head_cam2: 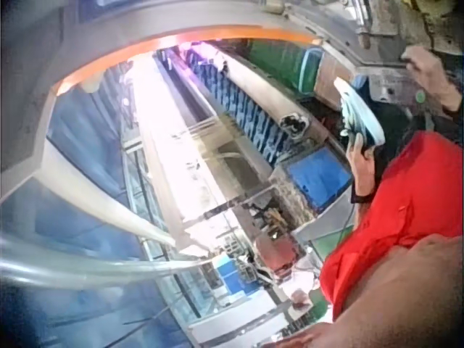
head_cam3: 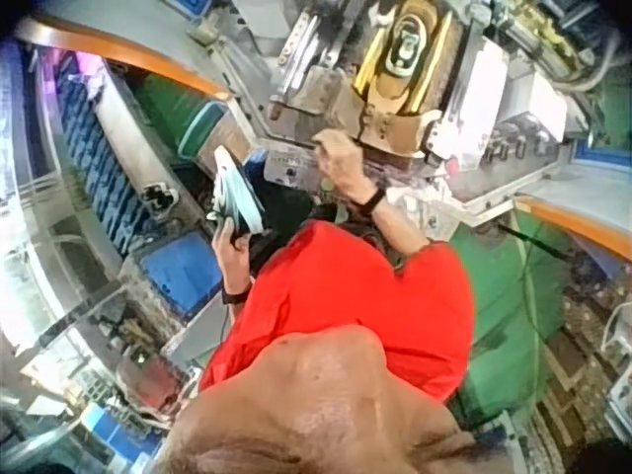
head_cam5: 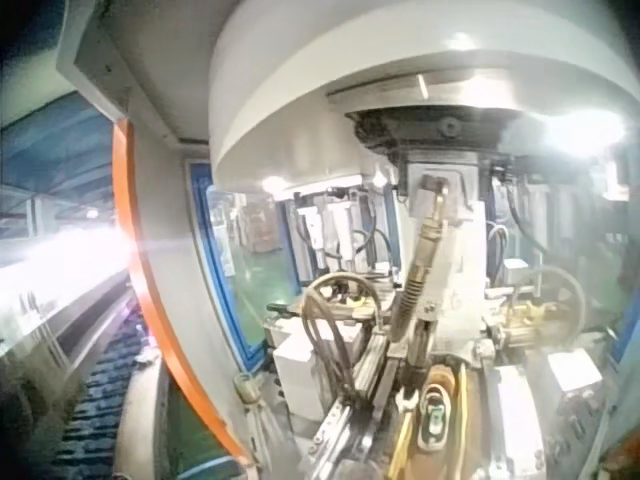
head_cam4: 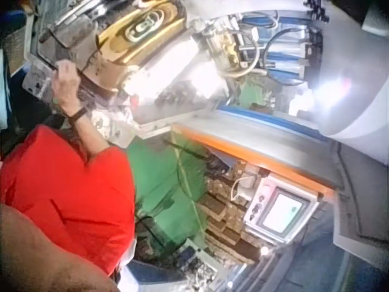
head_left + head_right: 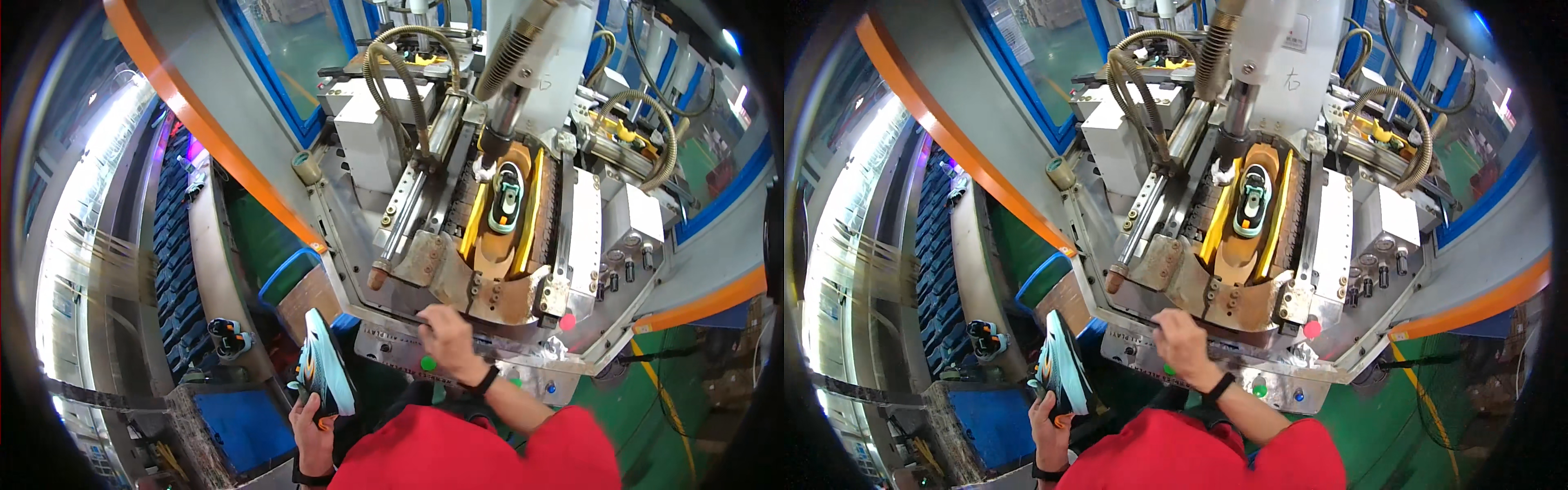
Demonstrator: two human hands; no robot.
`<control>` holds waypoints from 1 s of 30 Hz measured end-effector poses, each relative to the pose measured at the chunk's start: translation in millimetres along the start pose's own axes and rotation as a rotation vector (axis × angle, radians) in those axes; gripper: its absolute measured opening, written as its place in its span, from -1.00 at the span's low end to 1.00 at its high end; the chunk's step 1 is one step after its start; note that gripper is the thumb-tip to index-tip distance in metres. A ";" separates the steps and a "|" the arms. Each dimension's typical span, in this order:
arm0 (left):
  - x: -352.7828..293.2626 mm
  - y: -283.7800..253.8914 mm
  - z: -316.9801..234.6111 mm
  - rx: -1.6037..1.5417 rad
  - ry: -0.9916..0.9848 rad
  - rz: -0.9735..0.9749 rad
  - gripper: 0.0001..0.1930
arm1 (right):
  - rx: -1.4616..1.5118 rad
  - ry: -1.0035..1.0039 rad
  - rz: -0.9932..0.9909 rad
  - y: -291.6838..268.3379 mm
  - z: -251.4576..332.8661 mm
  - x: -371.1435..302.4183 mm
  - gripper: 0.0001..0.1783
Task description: Operating a lasting machine to attach soles to shoe uppers on an assembly line.
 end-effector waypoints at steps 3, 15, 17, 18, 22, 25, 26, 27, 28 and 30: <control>-8.7 20.3 11.6 0.003 -0.025 0.004 -0.70 | -0.034 0.090 0.313 78.1 -25.3 -67.7 -0.65; -34.7 4.0 17.1 0.040 -0.048 -0.063 -0.71 | 0.331 0.066 0.071 14.5 -15.9 -9.5 -0.66; -38.3 -4.3 16.2 0.008 -0.018 -0.016 -0.71 | 0.202 -0.078 -0.266 -79.2 -5.6 72.4 -0.71; -33.5 -11.6 19.3 0.000 -0.033 -0.006 -0.71 | 0.160 0.104 -0.424 -85.8 -56.3 110.5 -0.68; -31.6 -8.1 29.1 -0.018 -0.005 0.003 -0.73 | 0.052 -0.137 -0.916 -231.2 -79.1 288.5 -0.14; -35.3 -8.4 36.7 -0.063 -0.040 0.001 -0.75 | 0.180 0.070 -0.546 -245.8 -97.2 344.2 -0.03; -38.1 -11.7 39.4 -0.069 -0.048 0.003 -0.75 | 0.143 0.076 -0.592 -242.1 -93.6 344.9 -0.03; -40.9 -13.4 41.8 -0.074 -0.057 0.008 -0.76 | 0.105 0.083 -0.639 -240.2 -90.6 344.7 -0.03; -41.3 -12.3 44.4 -0.052 -0.057 -0.003 -0.75 | 0.084 0.154 -0.626 -239.6 -88.4 344.2 -0.06; -44.2 -9.1 48.7 -0.041 -0.058 -0.003 -0.75 | 0.081 0.141 -0.643 -235.9 -93.7 346.0 -0.07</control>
Point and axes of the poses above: each hand's wrist, its own x-axis towards the middle knuckle, its own y-axis out of the palm, z = x × y, the point moved 2 cm from there along x, towards the middle knuckle, and after that the axes turned 11 degrees about -x, right-handed, at the moved point
